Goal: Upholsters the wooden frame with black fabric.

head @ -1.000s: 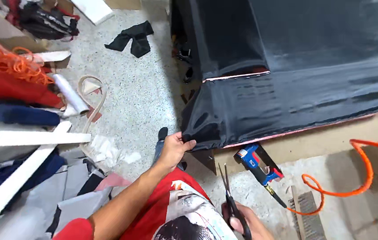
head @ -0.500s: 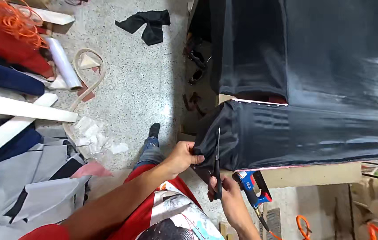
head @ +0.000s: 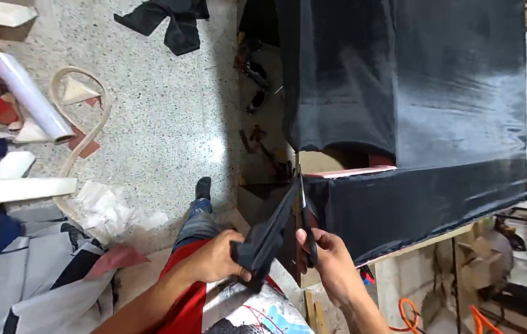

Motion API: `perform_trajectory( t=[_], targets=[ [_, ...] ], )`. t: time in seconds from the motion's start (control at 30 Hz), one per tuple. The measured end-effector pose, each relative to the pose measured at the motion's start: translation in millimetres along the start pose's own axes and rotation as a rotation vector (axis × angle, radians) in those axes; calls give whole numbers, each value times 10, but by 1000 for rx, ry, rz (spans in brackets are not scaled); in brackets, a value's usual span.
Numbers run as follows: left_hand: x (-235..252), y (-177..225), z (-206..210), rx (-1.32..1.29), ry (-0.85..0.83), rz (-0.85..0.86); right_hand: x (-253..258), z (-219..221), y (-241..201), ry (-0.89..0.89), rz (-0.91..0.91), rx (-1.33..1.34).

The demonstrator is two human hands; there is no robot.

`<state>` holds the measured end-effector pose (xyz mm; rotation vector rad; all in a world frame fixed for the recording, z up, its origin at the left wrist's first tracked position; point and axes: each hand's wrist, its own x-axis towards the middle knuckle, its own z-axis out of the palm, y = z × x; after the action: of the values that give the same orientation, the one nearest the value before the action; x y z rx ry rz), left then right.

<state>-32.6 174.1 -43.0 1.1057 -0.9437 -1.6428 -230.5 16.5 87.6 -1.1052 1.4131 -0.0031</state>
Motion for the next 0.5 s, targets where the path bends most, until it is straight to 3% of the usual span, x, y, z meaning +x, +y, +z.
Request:
perform_trajectory(
  t=[0.07,0.13,0.17,0.23,0.3,0.33,0.4,0.5],
  targets=[
    [-71,-17,-274,97,-145,53,67,33,-127,-12,-13,-8],
    [-66,-70,-680,404,-236,-27,14,24,-235,-75,-123,61],
    [-5,-124,-865,596,-164,-147,-81,-15,-267,-98,-233,85],
    [108,-264,-1182,986,158,-374,-381,-185,-239,2,-514,107],
    [336,-49,-1406,1007,369,-348,-690,-533,-64,387,-673,3],
    [485,191,-1326,927,424,-260,-804,-779,114,649,-639,-149],
    [815,759,-855,697,454,-78,-850,-1319,578,1045,-328,-445],
    [1378,1399,-92,768,325,101,-396,-2072,1310,1185,162,-369]
  ],
)
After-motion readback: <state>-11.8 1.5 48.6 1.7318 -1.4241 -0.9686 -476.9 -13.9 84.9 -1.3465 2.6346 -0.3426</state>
